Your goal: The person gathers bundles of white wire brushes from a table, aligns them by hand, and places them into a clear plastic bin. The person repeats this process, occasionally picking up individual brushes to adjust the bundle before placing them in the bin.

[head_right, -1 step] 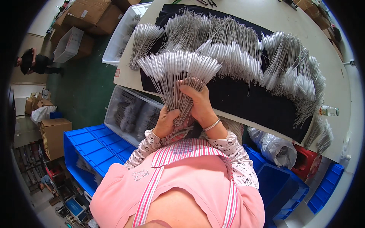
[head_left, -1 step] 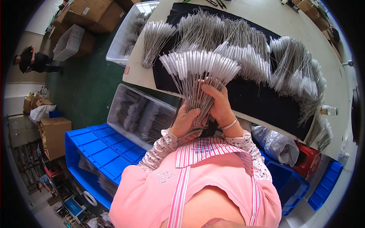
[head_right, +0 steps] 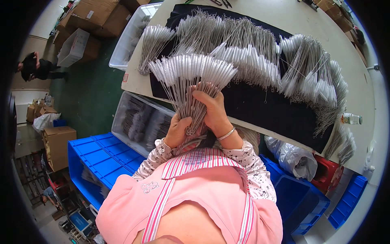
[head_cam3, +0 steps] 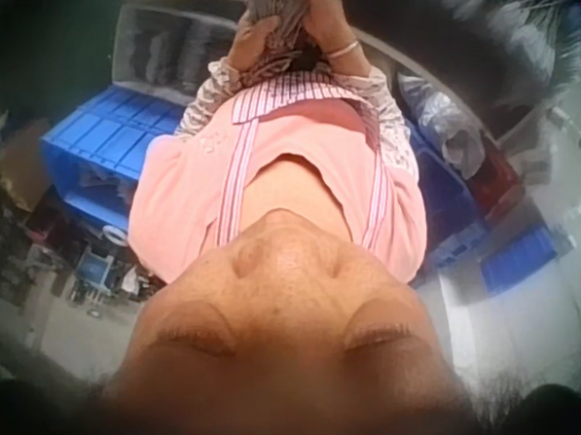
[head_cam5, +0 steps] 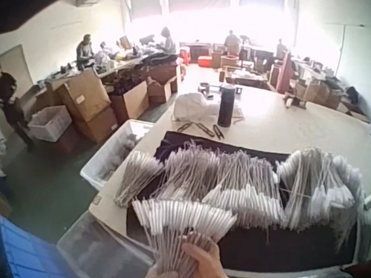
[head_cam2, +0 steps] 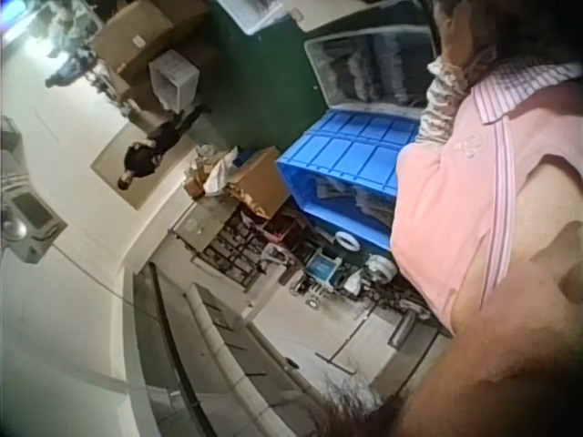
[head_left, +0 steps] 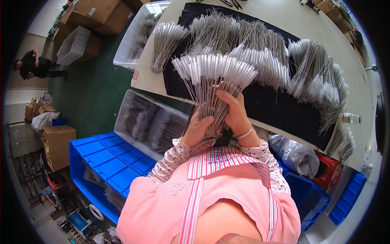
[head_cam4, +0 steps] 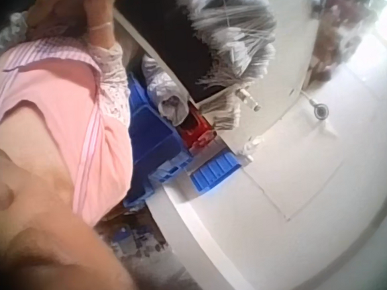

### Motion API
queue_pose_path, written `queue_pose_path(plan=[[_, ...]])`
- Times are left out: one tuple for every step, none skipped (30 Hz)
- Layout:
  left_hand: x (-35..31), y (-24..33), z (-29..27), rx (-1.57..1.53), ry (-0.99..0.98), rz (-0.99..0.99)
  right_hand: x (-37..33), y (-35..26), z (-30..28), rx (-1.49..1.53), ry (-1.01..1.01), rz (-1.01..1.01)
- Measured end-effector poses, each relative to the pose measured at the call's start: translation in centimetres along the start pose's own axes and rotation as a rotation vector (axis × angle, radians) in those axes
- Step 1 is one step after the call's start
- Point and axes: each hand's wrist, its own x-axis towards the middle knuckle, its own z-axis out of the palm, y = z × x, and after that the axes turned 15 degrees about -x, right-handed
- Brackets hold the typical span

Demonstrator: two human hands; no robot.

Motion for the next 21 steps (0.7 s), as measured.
queue_pose_path(plan=[[0.0,-0.1,0.1,-0.002,-0.007,0.014,0.0,0.0,0.1,-0.007,0.011,-0.021],[-0.1,-0.1,0.2,-0.005,-0.013,0.027,-0.1,-0.1,0.1,-0.015,0.021,-0.041],[-0.2,-0.1,0.3,0.036,-0.015,0.033,-0.1,-0.1,0.2,-0.023,0.026,-0.063],[-0.3,0.1,0.4,0.077,-0.018,0.039,-0.2,-0.1,0.2,-0.055,-0.006,-0.060],[-0.4,0.2,0.5,0.118,-0.019,0.045,-0.4,-0.2,0.1,-0.088,-0.038,-0.056],[-0.4,0.5,0.3,0.169,-0.083,0.010,-0.6,-0.3,0.0,-0.120,-0.074,-0.053],[-0.4,0.8,-0.1,0.220,-0.147,-0.025,-0.5,-0.4,-0.2,-0.127,-0.166,-0.040],[-0.4,1.1,-0.3,0.272,-0.210,-0.060,-0.4,-0.2,-0.6,-0.133,-0.257,-0.026],[-0.6,1.5,0.0,0.257,-0.220,-0.137,-0.3,-0.1,-0.9,-0.141,-0.347,-0.014],[-1.0,1.9,0.6,0.241,-0.229,-0.213,-0.5,0.1,-0.8,0.057,-0.490,0.098],[-1.3,2.1,0.9,0.225,-0.239,-0.291,-0.6,0.2,-0.8,0.068,-0.538,0.108],[-1.4,1.8,0.2,0.051,-0.262,-0.363,-0.7,0.3,-0.6,0.078,-0.588,0.121],[-1.5,1.6,-0.4,-0.009,-0.265,-0.410,-1.0,0.2,-0.3,0.089,-0.637,0.133],[-1.6,1.5,-1.0,-0.070,-0.270,-0.457,-1.4,0.0,0.1,0.026,-0.530,0.162],[-1.7,1.6,-1.4,-0.130,-0.275,-0.504,-1.5,0.1,0.2,0.037,-0.543,0.162],[-1.6,1.8,-1.8,0.006,-0.275,-0.537,-1.5,0.2,0.3,0.049,-0.555,0.162],[-1.3,2.0,-2.1,0.142,-0.274,-0.569,-1.6,0.3,0.4,0.061,-0.567,0.162],[-1.1,2.4,-2.5,0.276,-0.270,-0.597,-2.0,0.2,1.2,0.060,-0.472,0.186],[-0.7,3.4,-2.3,0.355,-0.343,-0.568,-2.3,-0.5,1.4,0.002,-0.461,0.187],[0.0,4.8,-2.1,0.434,-0.415,-0.539,-2.6,-1.3,1.5,-0.055,-0.448,0.188],[0.8,6.6,-1.7,0.516,-0.489,-0.508,-2.7,-2.0,1.4,-0.112,-0.435,0.184]])
